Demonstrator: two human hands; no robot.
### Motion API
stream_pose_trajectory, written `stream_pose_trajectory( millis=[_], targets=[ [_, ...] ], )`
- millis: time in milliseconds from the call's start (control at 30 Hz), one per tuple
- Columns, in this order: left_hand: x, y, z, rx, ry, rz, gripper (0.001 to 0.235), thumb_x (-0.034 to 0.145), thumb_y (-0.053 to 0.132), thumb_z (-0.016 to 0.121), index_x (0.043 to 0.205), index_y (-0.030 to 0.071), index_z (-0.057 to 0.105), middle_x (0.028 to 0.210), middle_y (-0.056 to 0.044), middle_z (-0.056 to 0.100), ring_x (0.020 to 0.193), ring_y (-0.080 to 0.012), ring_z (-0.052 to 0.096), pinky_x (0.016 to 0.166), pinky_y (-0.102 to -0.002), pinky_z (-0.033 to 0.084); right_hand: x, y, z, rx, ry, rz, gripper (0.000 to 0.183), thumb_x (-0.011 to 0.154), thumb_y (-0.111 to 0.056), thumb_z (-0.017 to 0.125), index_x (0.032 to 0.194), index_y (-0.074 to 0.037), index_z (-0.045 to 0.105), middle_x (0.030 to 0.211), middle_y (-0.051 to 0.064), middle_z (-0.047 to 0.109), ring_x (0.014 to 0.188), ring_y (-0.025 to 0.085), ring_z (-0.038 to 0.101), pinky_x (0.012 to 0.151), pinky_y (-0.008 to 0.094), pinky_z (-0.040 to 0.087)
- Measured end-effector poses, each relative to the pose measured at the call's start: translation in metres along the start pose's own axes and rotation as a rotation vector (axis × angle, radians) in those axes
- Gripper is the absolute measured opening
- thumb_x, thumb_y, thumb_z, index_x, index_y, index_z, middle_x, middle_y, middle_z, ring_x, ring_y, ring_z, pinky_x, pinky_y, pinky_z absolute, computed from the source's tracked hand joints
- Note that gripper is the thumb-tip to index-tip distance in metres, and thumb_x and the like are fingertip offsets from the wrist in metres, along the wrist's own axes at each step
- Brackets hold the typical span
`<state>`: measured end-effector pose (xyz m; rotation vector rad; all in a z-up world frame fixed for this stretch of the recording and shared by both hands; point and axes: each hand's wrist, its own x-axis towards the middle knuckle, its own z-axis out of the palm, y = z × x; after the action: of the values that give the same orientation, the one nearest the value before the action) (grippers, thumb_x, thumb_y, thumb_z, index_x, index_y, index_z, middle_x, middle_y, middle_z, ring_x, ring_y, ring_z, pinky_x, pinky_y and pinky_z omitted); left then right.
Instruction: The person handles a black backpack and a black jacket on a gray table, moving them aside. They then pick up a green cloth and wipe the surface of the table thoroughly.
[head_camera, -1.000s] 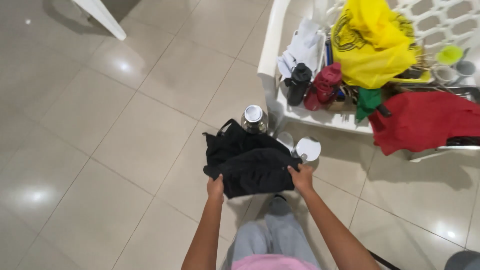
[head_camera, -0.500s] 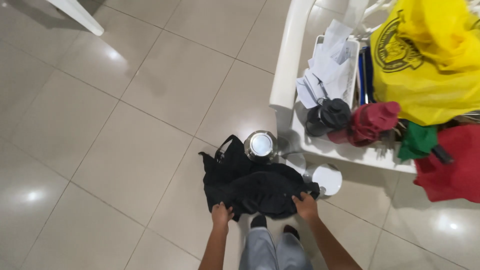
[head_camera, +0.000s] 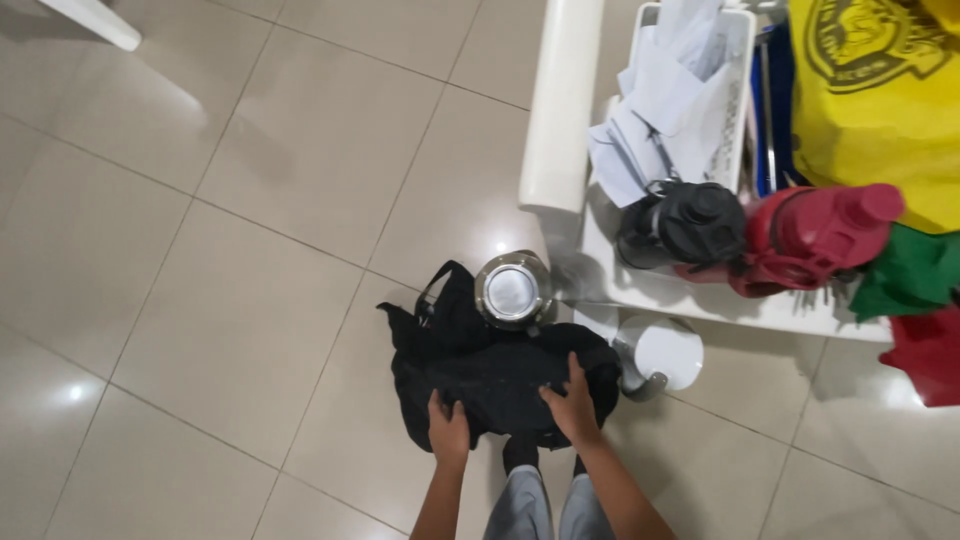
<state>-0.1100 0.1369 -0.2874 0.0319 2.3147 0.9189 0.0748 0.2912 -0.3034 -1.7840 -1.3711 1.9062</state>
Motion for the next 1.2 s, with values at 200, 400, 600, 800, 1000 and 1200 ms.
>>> stream_pose_trajectory(
  millis=[200, 400, 600, 800, 1000, 1200],
  targets=[
    [-0.070, 0.067, 0.061, 0.141, -0.223, 0.192, 0.073, 0.090, 0.019, 0.067, 0.155, 0.012, 0.035, 0.148, -0.020, 0.056, 0.136, -0.0318, 0.056, 0.111, -0.037, 0.044, 0.018, 0.035, -0.049, 0.306, 0.080, -0.155, 0.090, 0.085, -0.008, 0.075, 0.161, -0.012, 0.027, 0.161, 0.019, 0.036, 0.145, 0.035, 0.041, 0.112, 0.042, 0.042],
    [-0.151, 0.134, 0.145, 0.115, -0.484, 0.420, 0.064, 0.095, 0.019, 0.066, 0.153, 0.009, 0.040, 0.150, -0.021, 0.054, 0.139, -0.0340, 0.052, 0.112, -0.038, 0.041, 0.064, 0.147, -0.180, 0.084, 0.376, -0.474, 0.066, 0.100, -0.016, 0.068, 0.161, -0.006, 0.046, 0.135, 0.019, 0.062, 0.124, 0.029, 0.062, 0.110, 0.033, 0.055],
    [-0.234, 0.165, 0.250, 0.002, -0.780, 0.523, 0.066, 0.092, 0.011, 0.064, 0.152, 0.008, 0.038, 0.155, -0.019, 0.049, 0.140, -0.0324, 0.050, 0.111, -0.040, 0.044, -0.016, 0.007, -0.321, 0.438, 0.534, -0.332, 0.064, 0.094, -0.013, 0.065, 0.154, -0.003, 0.044, 0.150, 0.012, 0.053, 0.119, 0.020, 0.063, 0.097, 0.034, 0.051],
    [-0.298, 0.227, 0.313, 0.134, -0.861, 0.440, 0.060, 0.097, 0.016, 0.064, 0.152, 0.010, 0.039, 0.153, -0.013, 0.051, 0.133, -0.0282, 0.057, 0.106, -0.038, 0.048, -0.043, -0.146, -0.407, 0.719, 0.411, -0.319, 0.072, 0.093, -0.015, 0.066, 0.157, -0.007, 0.035, 0.157, 0.014, 0.041, 0.120, 0.018, 0.060, 0.094, 0.035, 0.053],
    [-0.325, 0.243, 0.347, 0.098, -0.846, 0.366, 0.047, 0.098, 0.015, 0.059, 0.144, 0.009, 0.050, 0.144, -0.010, 0.059, 0.119, -0.0215, 0.065, 0.099, -0.033, 0.053, 0.118, -0.062, -0.447, 0.357, 0.346, -0.577, 0.087, 0.086, 0.002, 0.074, 0.154, 0.007, 0.019, 0.153, 0.022, 0.042, 0.133, 0.023, 0.051, 0.103, 0.034, 0.047],
    [-0.289, 0.183, 0.392, -0.139, -0.773, 0.415, 0.037, 0.099, 0.016, 0.063, 0.133, 0.003, 0.060, 0.127, -0.012, 0.071, 0.118, -0.0217, 0.067, 0.100, -0.033, 0.051, 0.079, -0.078, -0.450, 0.850, 0.395, -0.374, 0.039, 0.095, -0.001, 0.070, 0.128, 0.015, 0.057, 0.101, 0.013, 0.071, 0.096, 0.025, 0.071, 0.088, 0.036, 0.061]
  ],
)
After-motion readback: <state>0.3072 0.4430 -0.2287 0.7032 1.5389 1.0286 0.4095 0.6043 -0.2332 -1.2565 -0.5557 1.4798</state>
